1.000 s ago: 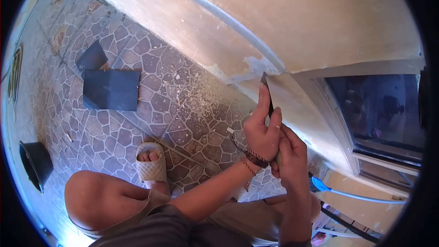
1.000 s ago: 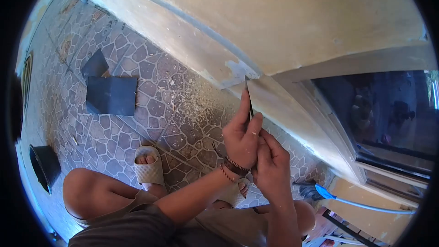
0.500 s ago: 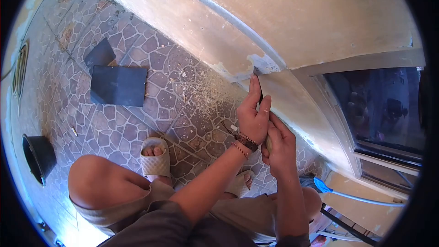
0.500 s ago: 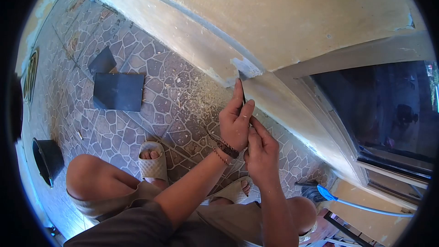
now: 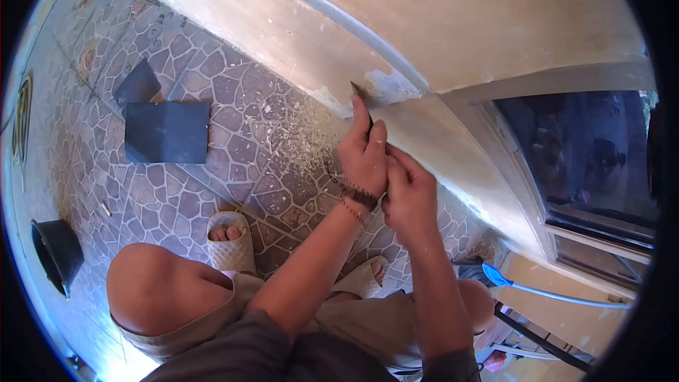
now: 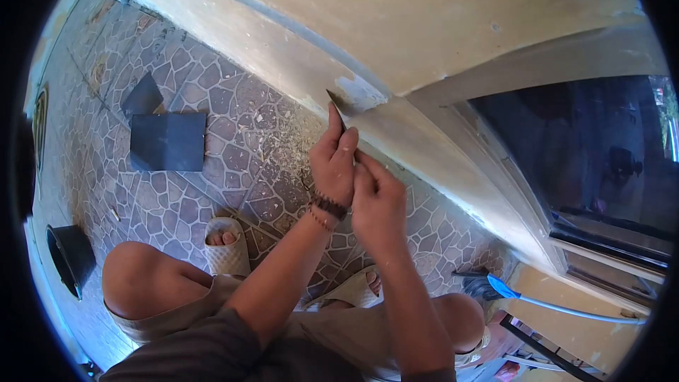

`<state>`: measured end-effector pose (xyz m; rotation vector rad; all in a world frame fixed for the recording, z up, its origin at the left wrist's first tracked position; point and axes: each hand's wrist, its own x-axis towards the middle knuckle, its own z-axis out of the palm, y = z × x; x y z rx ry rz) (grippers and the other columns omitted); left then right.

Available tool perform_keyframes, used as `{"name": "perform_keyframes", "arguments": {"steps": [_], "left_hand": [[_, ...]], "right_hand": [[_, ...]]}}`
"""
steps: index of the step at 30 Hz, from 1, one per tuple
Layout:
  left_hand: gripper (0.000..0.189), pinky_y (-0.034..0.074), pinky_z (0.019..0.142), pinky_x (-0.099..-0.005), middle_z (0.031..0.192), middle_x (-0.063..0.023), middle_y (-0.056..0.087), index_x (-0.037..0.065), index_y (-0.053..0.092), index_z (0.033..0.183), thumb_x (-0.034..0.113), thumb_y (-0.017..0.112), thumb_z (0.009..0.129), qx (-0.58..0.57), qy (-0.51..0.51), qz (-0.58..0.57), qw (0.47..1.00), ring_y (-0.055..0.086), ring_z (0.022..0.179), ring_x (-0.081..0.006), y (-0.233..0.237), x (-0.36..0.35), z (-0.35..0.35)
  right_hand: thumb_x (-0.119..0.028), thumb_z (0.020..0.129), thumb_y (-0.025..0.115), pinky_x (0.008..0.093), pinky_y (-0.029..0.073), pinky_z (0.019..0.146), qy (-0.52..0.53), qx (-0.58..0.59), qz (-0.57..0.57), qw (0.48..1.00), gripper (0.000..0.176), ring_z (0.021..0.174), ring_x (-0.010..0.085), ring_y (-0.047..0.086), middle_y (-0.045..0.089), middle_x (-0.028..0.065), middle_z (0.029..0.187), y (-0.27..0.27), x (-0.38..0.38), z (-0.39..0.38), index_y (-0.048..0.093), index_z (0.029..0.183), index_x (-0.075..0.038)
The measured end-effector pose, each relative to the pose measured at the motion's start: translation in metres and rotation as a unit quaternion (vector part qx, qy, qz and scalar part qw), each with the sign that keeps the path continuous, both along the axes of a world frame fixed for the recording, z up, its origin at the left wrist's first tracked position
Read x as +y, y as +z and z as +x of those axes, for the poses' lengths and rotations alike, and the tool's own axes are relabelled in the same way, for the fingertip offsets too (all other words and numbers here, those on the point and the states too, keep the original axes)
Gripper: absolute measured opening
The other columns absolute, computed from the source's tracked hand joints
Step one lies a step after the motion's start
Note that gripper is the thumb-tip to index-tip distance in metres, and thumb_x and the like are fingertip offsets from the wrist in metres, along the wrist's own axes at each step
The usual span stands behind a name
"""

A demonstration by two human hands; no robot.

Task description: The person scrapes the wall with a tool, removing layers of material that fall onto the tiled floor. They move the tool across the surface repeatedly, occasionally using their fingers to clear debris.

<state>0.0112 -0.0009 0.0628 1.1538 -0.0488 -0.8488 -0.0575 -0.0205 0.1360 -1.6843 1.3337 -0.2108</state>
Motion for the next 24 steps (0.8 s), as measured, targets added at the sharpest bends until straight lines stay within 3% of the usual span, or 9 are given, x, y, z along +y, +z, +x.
{"name": "perform_keyframes", "arguments": {"steps": [2, 6, 9, 11, 14, 15, 17, 22, 24], "left_hand": [[0.057, 0.046, 0.072, -0.0250, 0.103, -0.0154, 0.061, -0.002, 0.032, 0.140, 0.005, 0.051, 0.087, -0.047, 0.012, -0.002, 0.999, 0.058, 0.082, -0.0140, -0.007, 0.002, -0.013], [0.054, 0.043, 0.061, -0.0202, 0.078, -0.0028, 0.058, 0.000, 0.034, 0.140, 0.004, 0.050, 0.088, -0.130, 0.003, 0.047, 0.990, 0.049, 0.067, -0.0060, -0.007, 0.000, -0.024], [0.054, 0.040, 0.058, -0.0173, 0.074, 0.0036, 0.052, 0.005, 0.036, 0.141, 0.003, 0.050, 0.089, -0.017, 0.013, 0.002, 1.000, 0.041, 0.064, -0.0026, -0.008, 0.002, -0.010], [0.052, 0.037, 0.055, -0.0168, 0.071, 0.0057, 0.048, 0.004, 0.036, 0.140, 0.003, 0.049, 0.090, -0.102, 0.030, 0.002, 0.994, 0.039, 0.063, -0.0017, -0.006, -0.004, -0.028], [0.052, 0.040, 0.059, -0.0202, 0.083, -0.0024, 0.052, 0.000, 0.037, 0.138, 0.004, 0.049, 0.088, -0.109, 0.000, 0.025, 0.994, 0.045, 0.068, -0.0061, 0.003, 0.001, -0.015], [0.053, 0.044, 0.064, -0.0239, 0.095, -0.0121, 0.058, -0.002, 0.036, 0.138, 0.004, 0.049, 0.087, -0.074, -0.027, 0.022, 0.997, 0.053, 0.073, -0.0111, 0.001, 0.004, -0.005], [0.052, 0.040, 0.058, -0.0177, 0.074, 0.0052, 0.051, 0.002, 0.037, 0.139, 0.005, 0.050, 0.089, -0.056, 0.005, -0.005, 0.998, 0.042, 0.065, -0.0035, -0.004, 0.003, -0.008], [0.054, 0.039, 0.056, -0.0173, 0.072, 0.0056, 0.048, 0.003, 0.036, 0.140, 0.005, 0.051, 0.088, -0.142, -0.002, 0.016, 0.990, 0.041, 0.062, -0.0030, 0.008, 0.005, -0.013], [0.054, 0.039, 0.056, -0.0175, 0.072, 0.0058, 0.048, 0.003, 0.036, 0.140, 0.005, 0.051, 0.088, -0.115, -0.012, -0.012, 0.993, 0.041, 0.063, -0.0031, 0.006, 0.006, -0.012]], "right_hand": [[-0.013, 0.094, 0.049, 0.0275, 0.048, 0.073, 0.036, -0.040, -0.064, 0.997, 0.029, 0.082, 0.0131, 0.059, 0.067, 0.0143, 0.091, -0.005, 0.010, -0.006, 0.059, 0.114, 0.006], [-0.012, 0.095, 0.047, 0.0248, 0.045, 0.061, -0.061, 0.007, 0.075, 0.995, 0.030, 0.068, 0.0093, 0.054, 0.064, 0.0099, 0.081, 0.010, 0.009, -0.009, 0.058, 0.116, 0.006], [-0.011, 0.096, 0.045, 0.0227, 0.042, 0.055, -0.051, -0.024, 0.044, 0.997, 0.030, 0.063, 0.0064, 0.053, 0.064, 0.0078, 0.079, 0.001, 0.013, -0.004, 0.058, 0.116, 0.006], [-0.011, 0.095, 0.045, 0.0224, 0.042, 0.054, -0.086, -0.044, 0.081, 0.992, 0.030, 0.062, 0.0060, 0.052, 0.064, 0.0075, 0.079, 0.020, 0.019, -0.009, 0.058, 0.116, 0.006], [-0.011, 0.095, 0.043, 0.0236, 0.045, 0.062, -0.066, -0.008, 0.051, 0.996, 0.031, 0.068, 0.0082, 0.055, 0.065, 0.0092, 0.084, 0.020, 0.020, -0.003, 0.057, 0.117, 0.006], [-0.011, 0.096, 0.043, 0.0234, 0.045, 0.062, -0.044, -0.003, 0.018, 0.999, 0.031, 0.069, 0.0081, 0.055, 0.065, 0.0091, 0.084, 0.007, 0.020, -0.001, 0.057, 0.117, 0.006], [-0.010, 0.096, 0.043, 0.0243, 0.046, 0.064, -0.050, -0.009, 0.023, 0.998, 0.031, 0.071, 0.0093, 0.056, 0.065, 0.0104, 0.085, 0.010, 0.022, -0.003, 0.056, 0.118, 0.006], [-0.009, 0.095, 0.044, 0.0255, 0.046, 0.068, -0.073, -0.004, 0.049, 0.996, 0.030, 0.073, 0.0114, 0.057, 0.066, 0.0128, 0.088, 0.025, 0.025, -0.004, 0.056, 0.117, 0.007], [-0.009, 0.095, 0.044, 0.0232, 0.045, 0.059, -0.016, 0.017, -0.081, 0.996, 0.029, 0.065, 0.0085, 0.055, 0.065, 0.0098, 0.083, 0.007, 0.029, -0.009, 0.057, 0.116, 0.006]]}}
